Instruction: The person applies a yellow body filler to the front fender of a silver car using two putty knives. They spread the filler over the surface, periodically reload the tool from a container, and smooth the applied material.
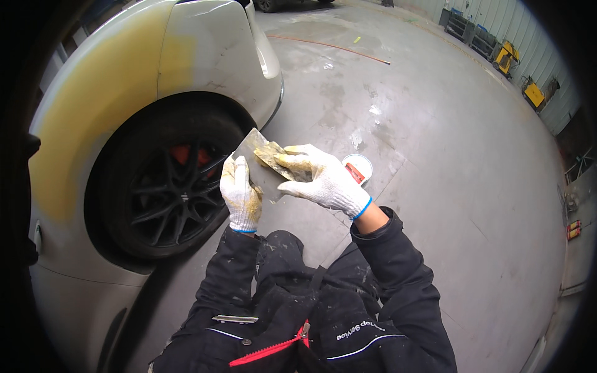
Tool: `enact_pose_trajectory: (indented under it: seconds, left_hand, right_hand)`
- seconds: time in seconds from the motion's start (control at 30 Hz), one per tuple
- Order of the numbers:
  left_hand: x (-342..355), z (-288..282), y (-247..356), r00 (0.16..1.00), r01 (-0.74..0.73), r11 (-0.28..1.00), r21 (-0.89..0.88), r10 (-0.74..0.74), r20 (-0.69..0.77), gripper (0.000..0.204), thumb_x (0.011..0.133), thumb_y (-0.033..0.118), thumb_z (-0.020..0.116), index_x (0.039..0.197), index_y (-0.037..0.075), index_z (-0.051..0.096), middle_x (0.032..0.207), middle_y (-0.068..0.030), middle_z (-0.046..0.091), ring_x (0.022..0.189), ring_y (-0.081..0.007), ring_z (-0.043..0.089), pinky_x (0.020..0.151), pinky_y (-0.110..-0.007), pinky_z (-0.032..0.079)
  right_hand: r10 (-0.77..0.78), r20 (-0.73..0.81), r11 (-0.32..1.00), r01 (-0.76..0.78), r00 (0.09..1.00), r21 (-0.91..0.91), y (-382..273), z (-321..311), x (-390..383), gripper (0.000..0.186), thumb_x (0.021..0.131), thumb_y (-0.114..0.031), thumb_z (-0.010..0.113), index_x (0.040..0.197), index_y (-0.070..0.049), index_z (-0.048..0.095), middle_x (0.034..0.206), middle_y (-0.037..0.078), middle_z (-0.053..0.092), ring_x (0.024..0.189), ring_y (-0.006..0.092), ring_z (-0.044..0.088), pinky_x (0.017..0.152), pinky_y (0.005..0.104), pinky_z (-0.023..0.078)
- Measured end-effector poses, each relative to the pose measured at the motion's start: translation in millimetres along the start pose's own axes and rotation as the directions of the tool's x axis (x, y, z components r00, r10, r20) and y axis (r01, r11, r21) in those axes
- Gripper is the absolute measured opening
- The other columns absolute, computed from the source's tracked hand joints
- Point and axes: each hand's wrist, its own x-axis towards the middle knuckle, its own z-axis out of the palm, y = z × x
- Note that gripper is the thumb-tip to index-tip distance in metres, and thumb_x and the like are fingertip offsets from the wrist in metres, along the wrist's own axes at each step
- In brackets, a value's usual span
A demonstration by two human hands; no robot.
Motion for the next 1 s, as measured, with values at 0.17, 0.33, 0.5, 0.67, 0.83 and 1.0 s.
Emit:
enact_pose_trajectory:
  seconds: [0.17,0.33,0.5,0.67,0.83,1.0]
  left_hand:
    - [8,-10,-11,0.99,-0.078,0.986,0.146,0.094,-0.101,0.027,0.113,0.016,0.052,0.131,-0.002,0.061,0.114,-0.0079,0.069,0.095,-0.0102,0.065,0.084,-0.026,0.054]
    - [10,-4,-16,0.969,-0.209,0.858,0.47,0.246,-0.019,0.032,0.111,0.015,0.056,0.136,-0.003,0.061,0.108,-0.0134,0.074,0.087,-0.0159,0.071,0.078,-0.032,0.058]
    - [12,0,-17,0.936,-0.348,0.754,0.557,0.312,0.162,0.031,0.109,0.016,0.059,0.132,-0.005,0.064,0.105,-0.0218,0.077,0.09,-0.0279,0.076,0.083,-0.035,0.058]
    - [9,2,-23,0.973,-0.215,0.866,0.452,0.227,0.027,0.029,0.11,0.012,0.056,0.131,-0.006,0.063,0.109,-0.0134,0.075,0.097,-0.0157,0.069,0.088,-0.031,0.055]
    - [8,3,-17,0.996,-0.045,0.998,0.034,0.047,-0.081,0.029,0.112,0.012,0.052,0.132,-0.007,0.061,0.12,-0.0108,0.071,0.105,-0.0152,0.069,0.094,-0.03,0.056]
    - [19,11,5,0.937,-0.118,0.991,0.06,0.131,-0.324,0.026,0.114,0.02,0.054,0.129,-0.001,0.057,0.112,-0.0083,0.066,0.091,-0.0133,0.066,0.074,-0.028,0.056]
  right_hand:
    - [0.144,-0.162,0.88,-0.201,0.976,-0.43,4,4,7,0.048,0.078,-0.037,0.085,0.12,-0.014,0.081,0.128,0.015,0.065,0.111,0.0321,0.071,0.094,0.0415,0.059]
    - [0.191,0.042,0.882,-0.153,0.981,-0.447,-3,6,9,0.044,0.079,-0.04,0.083,0.118,-0.019,0.082,0.126,0.012,0.069,0.107,0.0307,0.073,0.092,0.0402,0.059]
    - [0.197,-0.083,0.899,-0.214,0.977,-0.383,-6,2,7,0.043,0.081,-0.039,0.081,0.119,-0.018,0.083,0.127,0.014,0.068,0.107,0.0312,0.072,0.094,0.0404,0.059]
    - [0.308,0.095,0.941,-0.288,0.947,-0.177,7,-4,0,0.051,0.089,-0.037,0.077,0.133,-0.012,0.075,0.133,0.016,0.067,0.119,0.029,0.071,0.103,0.0371,0.056]
    - [0.289,0.121,0.896,-0.313,0.95,0.315,38,6,-13,0.061,0.097,-0.036,0.078,0.142,0.003,0.065,0.143,0.016,0.065,0.129,0.0263,0.066,0.109,0.0373,0.052]
    - [0.438,-0.032,0.378,-0.152,0.898,0.913,53,27,-28,0.057,0.099,-0.035,0.074,0.14,0.004,0.065,0.12,0.022,0.073,0.099,0.036,0.074,0.077,0.0344,0.061]
